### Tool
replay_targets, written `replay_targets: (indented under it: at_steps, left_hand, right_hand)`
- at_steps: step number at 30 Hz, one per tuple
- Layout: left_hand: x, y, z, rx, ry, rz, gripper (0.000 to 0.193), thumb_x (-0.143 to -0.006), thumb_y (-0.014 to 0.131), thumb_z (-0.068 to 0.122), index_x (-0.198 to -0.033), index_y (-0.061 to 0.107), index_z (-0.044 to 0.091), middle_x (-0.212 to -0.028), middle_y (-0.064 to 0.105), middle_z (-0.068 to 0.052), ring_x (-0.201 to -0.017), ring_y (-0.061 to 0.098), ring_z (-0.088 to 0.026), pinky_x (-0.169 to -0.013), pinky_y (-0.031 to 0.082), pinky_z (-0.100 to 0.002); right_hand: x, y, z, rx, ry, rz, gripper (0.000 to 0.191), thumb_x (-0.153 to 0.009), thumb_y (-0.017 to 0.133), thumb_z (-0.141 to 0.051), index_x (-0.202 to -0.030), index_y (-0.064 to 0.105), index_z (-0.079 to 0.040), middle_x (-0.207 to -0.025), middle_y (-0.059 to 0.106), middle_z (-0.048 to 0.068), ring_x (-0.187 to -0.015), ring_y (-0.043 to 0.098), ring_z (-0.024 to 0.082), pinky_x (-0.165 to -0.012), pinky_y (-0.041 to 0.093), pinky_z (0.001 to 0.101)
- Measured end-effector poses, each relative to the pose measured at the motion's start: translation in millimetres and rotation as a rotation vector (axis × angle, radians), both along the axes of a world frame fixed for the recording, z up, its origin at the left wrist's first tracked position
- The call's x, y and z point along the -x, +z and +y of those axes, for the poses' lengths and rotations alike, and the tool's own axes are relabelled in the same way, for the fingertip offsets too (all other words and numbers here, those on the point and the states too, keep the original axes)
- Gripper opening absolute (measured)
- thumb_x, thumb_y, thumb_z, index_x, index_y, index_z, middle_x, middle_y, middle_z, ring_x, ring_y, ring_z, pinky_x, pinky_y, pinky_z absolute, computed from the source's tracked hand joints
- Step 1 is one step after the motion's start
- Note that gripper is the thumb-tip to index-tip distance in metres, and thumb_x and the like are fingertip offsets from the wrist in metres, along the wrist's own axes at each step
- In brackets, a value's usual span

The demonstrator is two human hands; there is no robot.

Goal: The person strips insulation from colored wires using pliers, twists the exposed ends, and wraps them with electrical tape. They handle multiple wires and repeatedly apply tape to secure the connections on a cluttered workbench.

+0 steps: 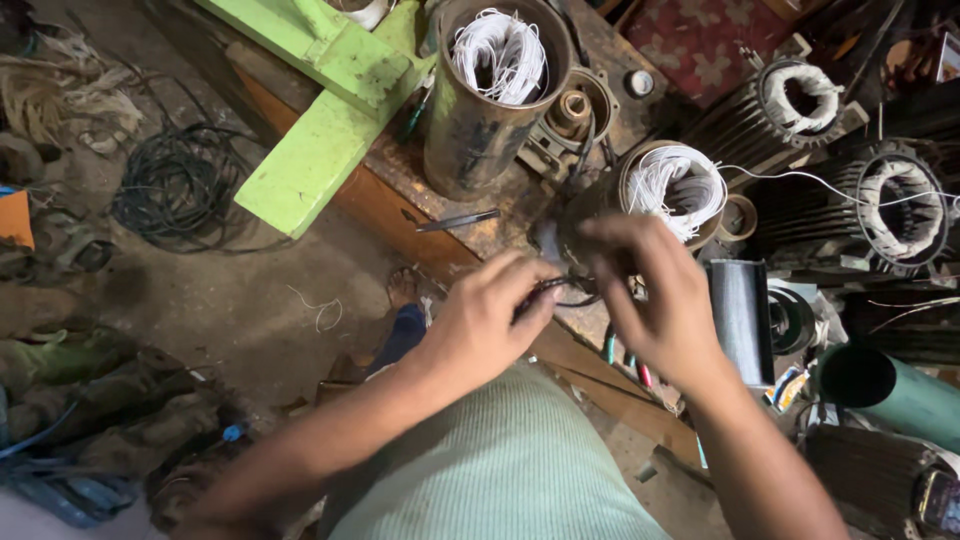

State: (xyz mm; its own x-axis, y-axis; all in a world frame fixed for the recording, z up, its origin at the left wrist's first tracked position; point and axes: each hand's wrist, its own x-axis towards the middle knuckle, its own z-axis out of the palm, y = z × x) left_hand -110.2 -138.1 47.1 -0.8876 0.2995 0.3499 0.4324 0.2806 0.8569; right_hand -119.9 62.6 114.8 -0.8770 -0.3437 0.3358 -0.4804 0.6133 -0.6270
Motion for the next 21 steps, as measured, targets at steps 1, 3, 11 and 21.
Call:
replay_targets:
  at_steps: [1, 3, 11, 21]
  left_hand:
    - [4, 0, -4, -0.050, -0.073, -0.238, 0.021, -0.096, 0.071, 0.015, -0.113, 0.068, 0.004, -0.101, 0.073, -0.008, -0.087, 0.072, -0.019, -0.075, 0.058, -0.031]
    - [10, 2, -10, -0.184, -0.216, -0.517, 0.020, -0.096, 0.068, 0.016, -0.113, 0.069, 0.004, -0.097, 0.076, -0.008, -0.085, 0.070, -0.015, -0.073, 0.057, -0.029]
    - [-2, 12, -11, 0.008, -0.074, 0.001, 0.024, -0.088, 0.061, 0.005, -0.111, 0.061, -0.002, -0.108, 0.066, -0.018, -0.092, 0.070, -0.034, -0.076, 0.058, -0.040]
    - [-8, -4, 6, 0.237, 0.072, 0.466, 0.025, -0.098, 0.068, 0.009, -0.117, 0.062, -0.005, -0.105, 0.060, -0.015, -0.091, 0.068, -0.030, -0.081, 0.058, -0.039]
  right_hand:
    - [-3, -4, 2, -0.036, 0.055, 0.056, 0.028, -0.093, 0.064, -0.007, -0.120, 0.062, -0.005, -0.121, 0.064, 0.014, -0.100, 0.068, 0.030, -0.081, 0.057, 0.0359]
    - [-5, -13, 5, -0.106, 0.174, 0.173, 0.034, -0.083, 0.066, -0.004, -0.117, 0.060, -0.005, -0.126, 0.060, 0.017, -0.108, 0.067, 0.036, -0.084, 0.057, 0.0394]
    - [6, -19, 9, -0.425, 0.320, 0.774, 0.023, -0.083, 0.082, -0.012, -0.103, 0.073, -0.017, -0.112, 0.073, 0.010, -0.077, 0.064, 0.017, -0.060, 0.047, 0.0292]
    - [44, -6, -10, -0.422, -0.066, -0.038, 0.016, -0.083, 0.081, -0.017, -0.092, 0.077, -0.005, -0.084, 0.071, 0.012, -0.077, 0.070, 0.033, -0.066, 0.053, 0.0417]
